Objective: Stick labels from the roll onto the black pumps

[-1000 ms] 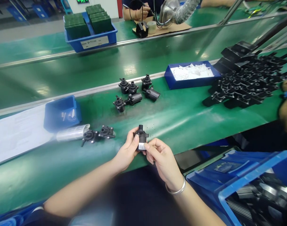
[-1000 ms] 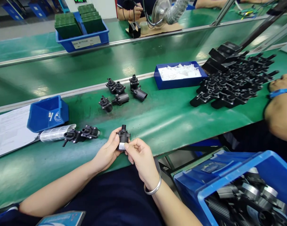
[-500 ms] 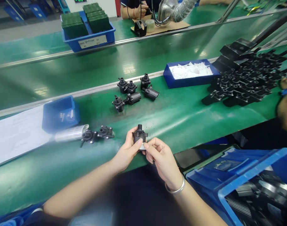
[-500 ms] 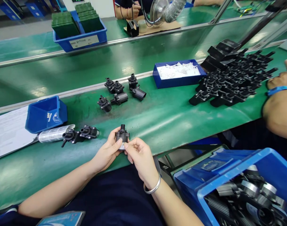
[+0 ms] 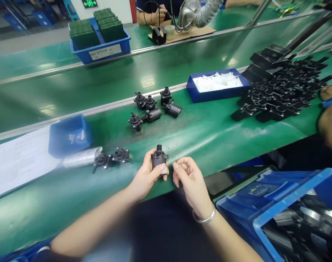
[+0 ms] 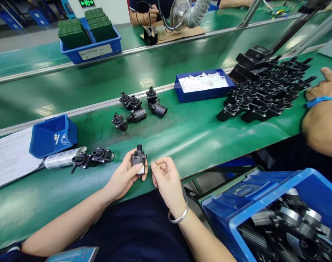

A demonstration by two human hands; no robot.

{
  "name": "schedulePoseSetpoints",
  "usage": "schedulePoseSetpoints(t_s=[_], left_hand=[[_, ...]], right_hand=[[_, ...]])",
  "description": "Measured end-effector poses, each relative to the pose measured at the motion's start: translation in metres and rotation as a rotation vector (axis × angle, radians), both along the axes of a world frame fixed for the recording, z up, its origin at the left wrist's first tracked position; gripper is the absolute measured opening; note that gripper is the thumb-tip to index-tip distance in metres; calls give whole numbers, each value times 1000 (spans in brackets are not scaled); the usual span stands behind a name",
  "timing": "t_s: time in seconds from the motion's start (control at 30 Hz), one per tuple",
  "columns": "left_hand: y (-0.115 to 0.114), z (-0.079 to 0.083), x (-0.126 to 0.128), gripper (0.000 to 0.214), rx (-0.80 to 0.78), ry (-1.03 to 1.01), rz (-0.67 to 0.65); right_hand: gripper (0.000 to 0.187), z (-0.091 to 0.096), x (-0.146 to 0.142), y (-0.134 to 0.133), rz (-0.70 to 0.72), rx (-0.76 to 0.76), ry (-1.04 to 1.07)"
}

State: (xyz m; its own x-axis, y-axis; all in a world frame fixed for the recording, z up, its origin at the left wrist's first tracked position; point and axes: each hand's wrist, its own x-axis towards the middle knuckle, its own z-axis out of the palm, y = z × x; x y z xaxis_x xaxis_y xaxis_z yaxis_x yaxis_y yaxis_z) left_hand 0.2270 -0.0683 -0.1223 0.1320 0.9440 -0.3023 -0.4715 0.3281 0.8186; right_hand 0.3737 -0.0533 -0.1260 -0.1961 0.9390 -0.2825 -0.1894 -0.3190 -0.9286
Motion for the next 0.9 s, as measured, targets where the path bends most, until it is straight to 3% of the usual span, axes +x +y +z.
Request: schedulePoseSetpoints(t_s=[0.17,0.37,0.6,0.7,0.8,0.9], left_hand=[[2,2,1,57,-43,18,71],[5,8,-6,36,-45,-186,17],[5,1,-4,37,4,-142,10],[5,1,-3,42,70,-124,34],[7,-1,-6,45,161,70,97],[10,-4,-12,46,173,500,147]], right_hand=[[18,-2,3,5,-18,47,-9],[17,0,-4,7,-19,84,16],[46,-7,-21,6,95,105,30],[44,-9,-17,9,111,96,-10],[44,-8,-13,16,35,175,-65],[55,-8,-18,22,143,187,-96]])
